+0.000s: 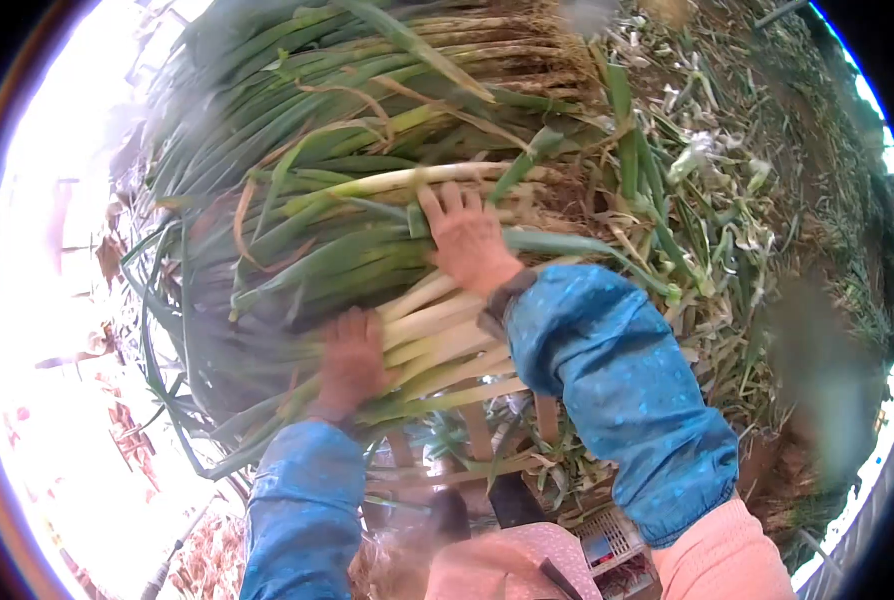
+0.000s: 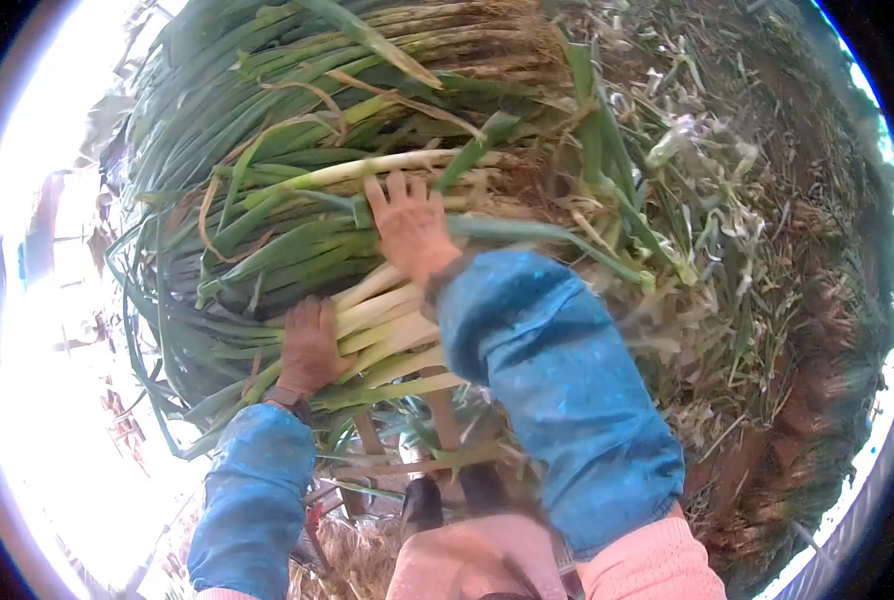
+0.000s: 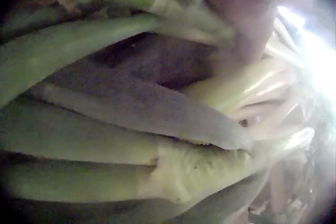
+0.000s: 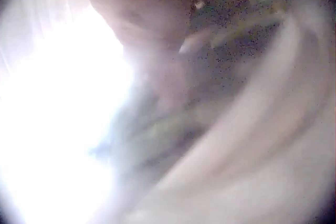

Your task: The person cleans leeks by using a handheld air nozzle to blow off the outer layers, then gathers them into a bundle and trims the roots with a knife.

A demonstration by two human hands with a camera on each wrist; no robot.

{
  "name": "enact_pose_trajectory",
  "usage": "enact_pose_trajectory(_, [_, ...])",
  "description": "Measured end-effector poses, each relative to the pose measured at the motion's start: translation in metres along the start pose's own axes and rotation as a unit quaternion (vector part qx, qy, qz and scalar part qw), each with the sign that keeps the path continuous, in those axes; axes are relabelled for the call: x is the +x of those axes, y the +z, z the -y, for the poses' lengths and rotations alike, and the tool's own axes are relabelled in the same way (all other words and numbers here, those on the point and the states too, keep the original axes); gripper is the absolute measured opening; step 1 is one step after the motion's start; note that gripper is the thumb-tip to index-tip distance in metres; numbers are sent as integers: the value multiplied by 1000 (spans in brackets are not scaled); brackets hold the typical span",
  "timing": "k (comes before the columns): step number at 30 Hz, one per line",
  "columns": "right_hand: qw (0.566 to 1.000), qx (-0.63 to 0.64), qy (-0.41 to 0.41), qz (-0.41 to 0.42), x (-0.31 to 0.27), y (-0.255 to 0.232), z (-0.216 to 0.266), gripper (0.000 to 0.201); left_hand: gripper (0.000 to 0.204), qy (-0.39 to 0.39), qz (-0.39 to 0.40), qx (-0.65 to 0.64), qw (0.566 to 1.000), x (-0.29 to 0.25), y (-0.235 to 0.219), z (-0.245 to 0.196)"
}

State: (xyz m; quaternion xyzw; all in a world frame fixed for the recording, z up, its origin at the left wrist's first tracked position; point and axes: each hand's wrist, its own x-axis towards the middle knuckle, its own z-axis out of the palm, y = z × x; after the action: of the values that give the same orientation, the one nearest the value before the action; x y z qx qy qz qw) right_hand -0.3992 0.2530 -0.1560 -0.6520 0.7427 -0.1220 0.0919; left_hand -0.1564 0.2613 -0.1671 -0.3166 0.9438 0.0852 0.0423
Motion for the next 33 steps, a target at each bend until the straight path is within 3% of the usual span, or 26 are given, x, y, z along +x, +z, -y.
enact_pose_trajectory(2, [977,-29,-41,208,-10,13,-15,52,85,2,-10,-5,1000,-1,-2,-2])
enact_pose_trajectory(4, [984,-49,-170,-7,-66,32,-98,27,88,0,8,2,1000,-4,0,1])
enact_pose_trajectory(5, [993,-61,-33,94,-96,-9,-146,25,90,-1,12,5,1000,-3,1,3])
enact_pose_trajectory(6, [965,-110,118,208,-125,-52,-195,24,89,0,0,3,1000,-4,0,4])
enact_pose_trajectory(7, [903,-175,231,317,-154,-96,-242,23,89,4,-12,3,1000,-5,0,5])
enact_pose_trajectory(8, [845,-342,261,319,-215,-123,-318,25,89,6,-23,4,1000,-5,2,7])
enact_pose_trajectory(10, [724,-474,399,303,-255,-220,-355,30,89,5,-30,12,999,-7,6,6])
enact_pose_trajectory(11, [693,-503,426,292,-264,-251,-353,33,89,5,-19,4,1000,-7,3,5])
enact_pose_trajectory(12, [689,-516,427,276,-255,-271,-333,36,89,5,-12,3,1000,-4,-2,7])
enact_pose_trajectory(13, [740,-496,383,245,-238,-275,-312,40,89,7,-14,0,1000,-6,-3,8])
enact_pose_trajectory(15, [885,-347,234,204,-131,-264,-175,59,90,11,-19,-3,1000,-6,0,8])
enact_pose_trajectory(16, [954,-277,81,81,-118,-207,-223,71,89,8,-19,1,1000,-4,-2,9])
enact_pose_trajectory(17, [985,-143,65,75,-62,-186,-153,77,89,8,-17,5,1000,-4,-2,9])
enact_pose_trajectory(18, [995,-59,32,68,-19,-149,-120,90,89,8,-12,9,1000,-5,0,8])
enact_pose_trajectory(19, [999,-41,9,28,21,-116,-73,93,88,12,-23,2,1000,-5,1,7])
enact_pose_trajectory(20, [997,56,-9,42,58,-97,-26,94,87,15,-35,-2,999,-6,3,7])
enact_pose_trajectory(21, [997,54,-53,-22,88,-66,13,97,87,16,-45,-4,999,-7,4,9])
enact_pose_trajectory(22, [997,61,-34,-16,114,-44,52,101,85,16,-42,-4,999,-7,4,11])
enact_pose_trajectory(24, [995,89,37,-32,130,-12,115,79,81,17,-29,-14,999,-7,5,11])
enact_pose_trajectory(27, [993,113,-8,19,135,22,123,43,76,14,-14,-16,1000,-9,5,12])
enact_pose_trajectory(30, [954,298,13,-13,110,24,96,25,78,-2,-18,-34,999,-6,5,9])
enact_pose_trajectory(32, [936,324,-137,-5,66,23,102,18,82,-1,12,-44,999,-5,0,9])
enact_pose_trajectory(33, [958,240,-133,79,35,8,102,19,83,-8,7,-40,999,-9,7,10])
